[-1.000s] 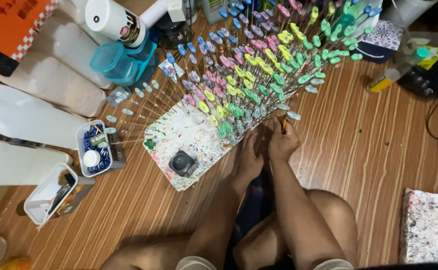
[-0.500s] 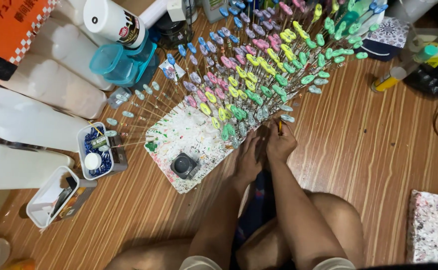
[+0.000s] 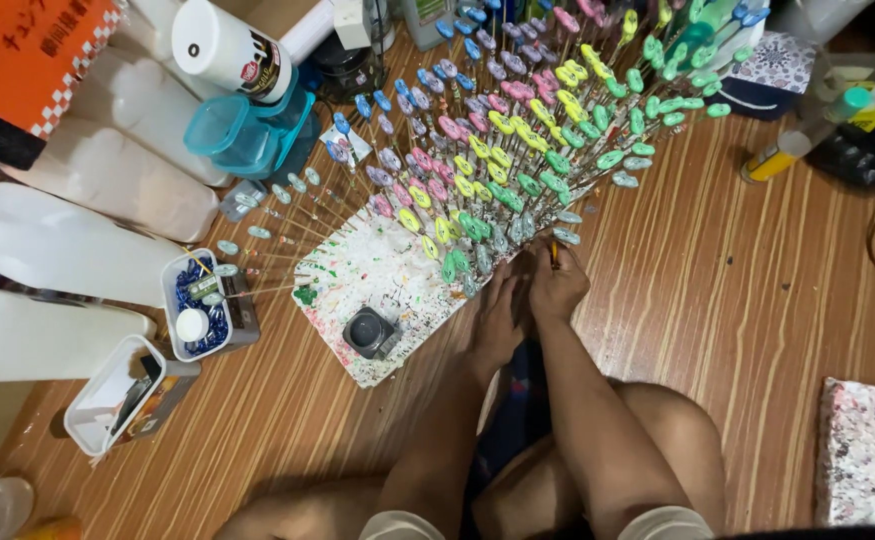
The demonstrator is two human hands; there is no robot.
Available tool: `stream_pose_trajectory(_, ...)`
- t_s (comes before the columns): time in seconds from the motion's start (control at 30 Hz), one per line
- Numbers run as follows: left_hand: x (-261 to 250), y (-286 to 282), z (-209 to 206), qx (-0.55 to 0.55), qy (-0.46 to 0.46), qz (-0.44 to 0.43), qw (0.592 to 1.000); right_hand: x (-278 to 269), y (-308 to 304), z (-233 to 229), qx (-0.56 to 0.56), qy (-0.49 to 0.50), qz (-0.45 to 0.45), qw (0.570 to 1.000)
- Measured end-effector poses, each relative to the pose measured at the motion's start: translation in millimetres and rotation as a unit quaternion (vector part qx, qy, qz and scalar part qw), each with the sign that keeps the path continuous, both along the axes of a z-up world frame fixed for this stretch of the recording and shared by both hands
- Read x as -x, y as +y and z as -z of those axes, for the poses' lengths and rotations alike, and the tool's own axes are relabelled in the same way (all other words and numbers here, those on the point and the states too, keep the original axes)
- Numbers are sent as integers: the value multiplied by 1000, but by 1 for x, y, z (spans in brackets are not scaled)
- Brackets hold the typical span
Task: Detailing fishing lures by applying paint with a small brush
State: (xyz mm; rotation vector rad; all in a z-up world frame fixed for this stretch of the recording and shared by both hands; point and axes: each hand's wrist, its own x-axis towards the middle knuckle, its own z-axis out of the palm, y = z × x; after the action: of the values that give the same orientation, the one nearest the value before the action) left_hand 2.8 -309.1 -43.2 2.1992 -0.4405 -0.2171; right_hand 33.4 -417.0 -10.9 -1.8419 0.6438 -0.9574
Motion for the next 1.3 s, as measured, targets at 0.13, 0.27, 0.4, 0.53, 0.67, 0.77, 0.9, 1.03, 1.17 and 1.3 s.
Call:
stream_pose_trajectory(0.13, -2, 3, -4, -2, 12, 13, 1000, -2, -3, 11, -39, -1, -6, 999)
stream_pose_trajectory(0.27, -2, 5, -3, 23, 2, 31, 999, -4, -5, 15, -56, 38, 9, 998)
stream_pose_trajectory(0.4, -1, 12, 15, 6, -20, 21, 1000, -5, -4, 20, -71, 63, 20, 995)
stream_pose_trajectory(0.53, 27, 26, -16, 33, -64, -26, 997, -1, -5, 23, -104, 78, 15, 991)
stream_pose_trajectory(0.67, 55, 51, -54, 102, -75, -9, 992, 9, -5, 51, -145, 119, 4, 982)
stream_pose_trajectory(0.77, 73, 76, -56, 111, -66, -21, 991, 25, 5, 52, -115, 156, -40, 980)
stream_pose_trajectory(0.9, 106, 120, -97, 107, -55, -21, 993, 72, 45, -10, -30, 154, -184, 970)
stream_pose_trajectory(1.03, 118, 161, -91, 167, -100, -36, 980, 90, 78, -27, 55, 135, -286, 947)
stream_pose_trajectory(1.17, 127, 201, -112, 141, -140, -78, 977, 93, 106, -28, 119, 52, -360, 924)
stream_pose_trajectory(1.3, 118, 242, -113, 133, -170, -146, 965, 95, 121, -41, 145, 11, -409, 901)
